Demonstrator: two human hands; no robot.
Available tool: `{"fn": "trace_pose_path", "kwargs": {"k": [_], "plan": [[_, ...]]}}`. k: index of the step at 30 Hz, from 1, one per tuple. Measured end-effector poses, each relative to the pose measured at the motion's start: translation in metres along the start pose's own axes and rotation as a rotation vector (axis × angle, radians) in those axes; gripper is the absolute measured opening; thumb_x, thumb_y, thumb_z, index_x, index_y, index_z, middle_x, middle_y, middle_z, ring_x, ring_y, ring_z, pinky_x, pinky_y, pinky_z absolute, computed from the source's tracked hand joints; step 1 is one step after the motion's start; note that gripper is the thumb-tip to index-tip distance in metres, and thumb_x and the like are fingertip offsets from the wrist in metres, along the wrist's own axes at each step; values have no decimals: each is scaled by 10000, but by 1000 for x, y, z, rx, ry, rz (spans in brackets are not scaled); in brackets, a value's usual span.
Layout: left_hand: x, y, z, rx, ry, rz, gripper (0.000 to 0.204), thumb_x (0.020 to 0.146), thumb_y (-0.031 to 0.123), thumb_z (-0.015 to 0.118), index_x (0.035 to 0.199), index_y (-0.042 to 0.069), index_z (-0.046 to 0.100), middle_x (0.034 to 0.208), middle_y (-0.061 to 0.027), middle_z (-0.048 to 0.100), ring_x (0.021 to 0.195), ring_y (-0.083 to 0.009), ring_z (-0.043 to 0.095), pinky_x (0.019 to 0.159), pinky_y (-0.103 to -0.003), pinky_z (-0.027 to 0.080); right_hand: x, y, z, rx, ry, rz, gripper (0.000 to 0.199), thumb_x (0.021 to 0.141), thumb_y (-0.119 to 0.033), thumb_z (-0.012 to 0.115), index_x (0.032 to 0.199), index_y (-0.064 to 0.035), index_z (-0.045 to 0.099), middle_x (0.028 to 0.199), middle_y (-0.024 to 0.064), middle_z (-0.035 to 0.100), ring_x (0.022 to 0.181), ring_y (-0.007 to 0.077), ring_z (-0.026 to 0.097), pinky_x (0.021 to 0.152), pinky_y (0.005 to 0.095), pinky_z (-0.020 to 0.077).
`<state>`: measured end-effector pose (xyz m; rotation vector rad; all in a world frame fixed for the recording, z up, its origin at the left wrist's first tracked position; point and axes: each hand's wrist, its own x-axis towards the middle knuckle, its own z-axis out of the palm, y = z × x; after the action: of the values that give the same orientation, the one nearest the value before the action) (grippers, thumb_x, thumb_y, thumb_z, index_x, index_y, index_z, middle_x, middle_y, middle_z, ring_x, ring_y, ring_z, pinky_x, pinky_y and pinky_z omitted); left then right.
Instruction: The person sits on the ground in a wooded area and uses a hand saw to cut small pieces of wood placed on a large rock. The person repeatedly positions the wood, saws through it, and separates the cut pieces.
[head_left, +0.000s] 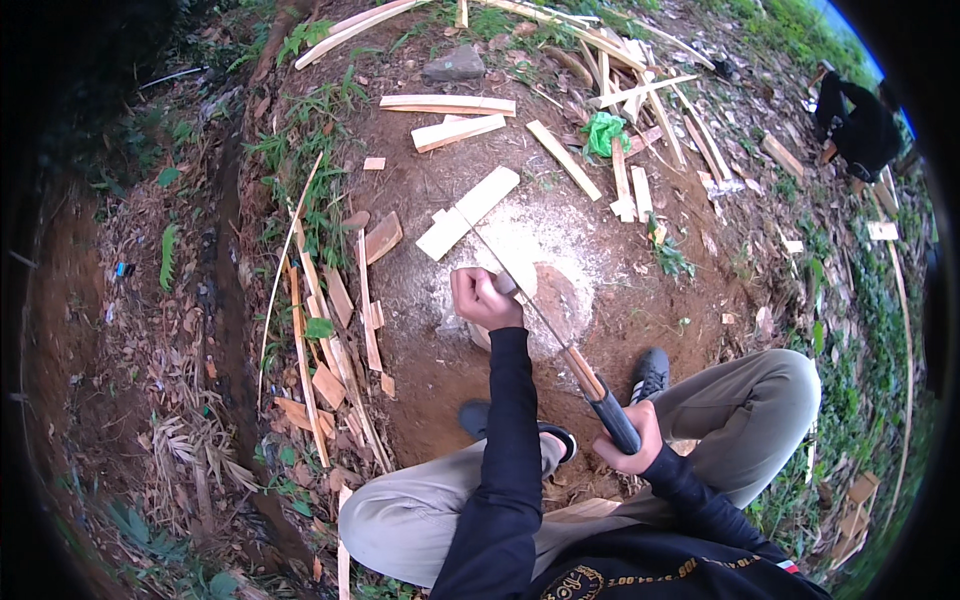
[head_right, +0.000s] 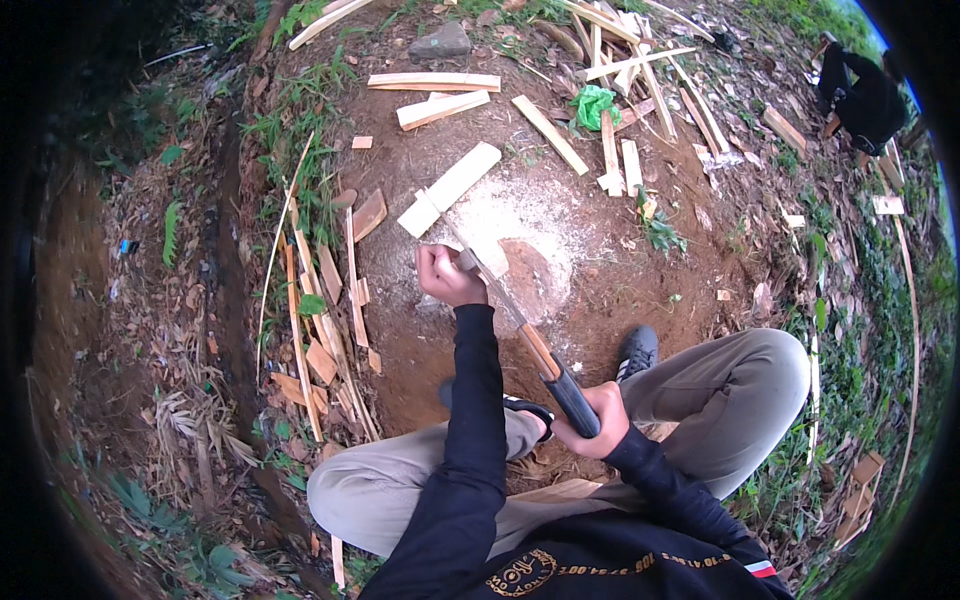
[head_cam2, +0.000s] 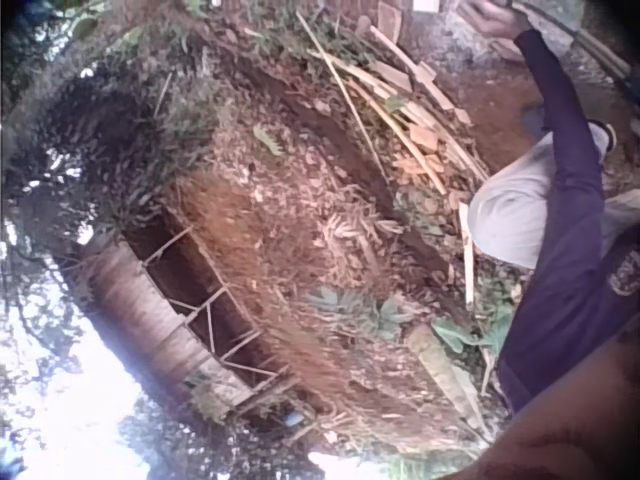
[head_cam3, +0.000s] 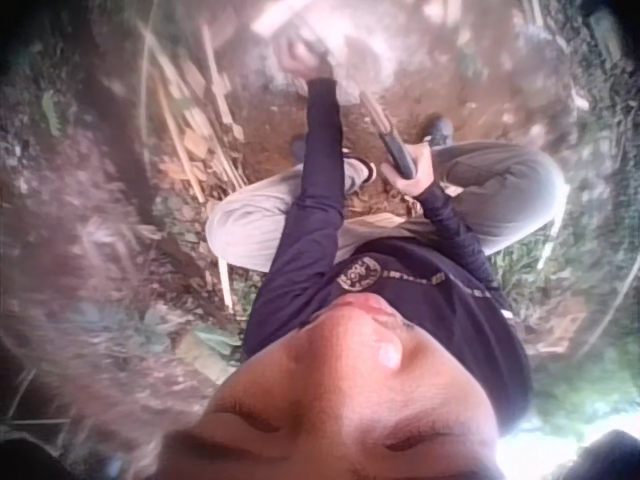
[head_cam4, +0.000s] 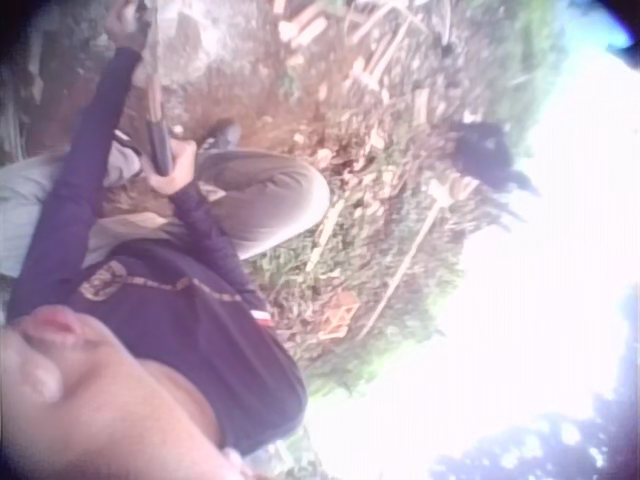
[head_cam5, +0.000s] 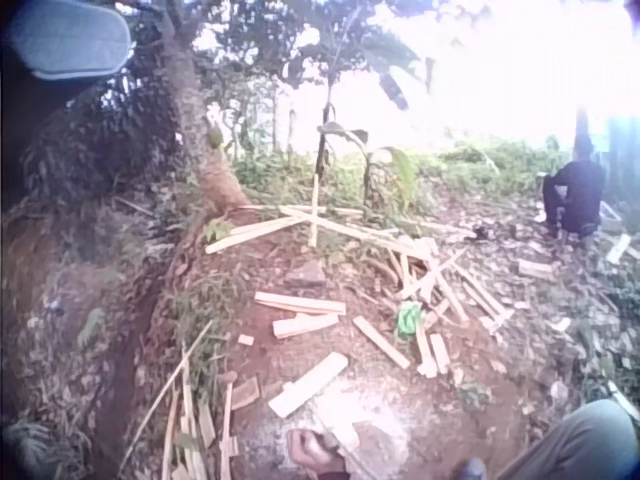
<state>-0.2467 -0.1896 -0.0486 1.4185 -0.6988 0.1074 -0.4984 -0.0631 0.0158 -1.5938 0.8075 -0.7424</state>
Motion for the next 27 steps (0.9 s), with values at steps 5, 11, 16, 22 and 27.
{"fn": "trace_pose_path", "kwargs": {"k": [5,11,16,22,27], "plan": [[-5,1,9,93,41,-40,249,831,124,426,618,13,359,625,-65,412,600,-167,420,569,-331,357,3,-4,3,2,-8,20,172,662,-58,709,587,-35,556,497,88,530,426,197,587,462,305,438],[-3,-5,16,71,101,-93,210,791,80,429,621,-1,336,610,-71,378,563,-175,382,552,-346,355,15,-31,7,17,28,59,247,659,-19,687,555,-49,465,471,47,450,389,145,459,432,295,367],[-3,-3,15,84,77,-2,231,786,53,458,618,12,304,612,-58,358,555,-170,356,532,-354,318,-16,-36,-12,5,-6,105,183,660,-46,691,585,-21,526,466,81,482,378,177,501,439,316,412],[-1,-7,12,-34,67,-103,308,821,9,501,621,33,267,595,-3,294,576,-105,286,524,-335,258,-3,-45,-23,-4,-63,86,178,657,-44,687,600,-18,520,466,74,483,369,176,479,431,310,401],[1,-13,8,97,96,-98,318,838,26,508,626,43,273,588,10,308,570,-98,283,525,-339,259,-6,-39,-25,2,-67,57,198,662,-48,691,605,-16,504,462,91,461,365,179,490,423,316,390]]}}
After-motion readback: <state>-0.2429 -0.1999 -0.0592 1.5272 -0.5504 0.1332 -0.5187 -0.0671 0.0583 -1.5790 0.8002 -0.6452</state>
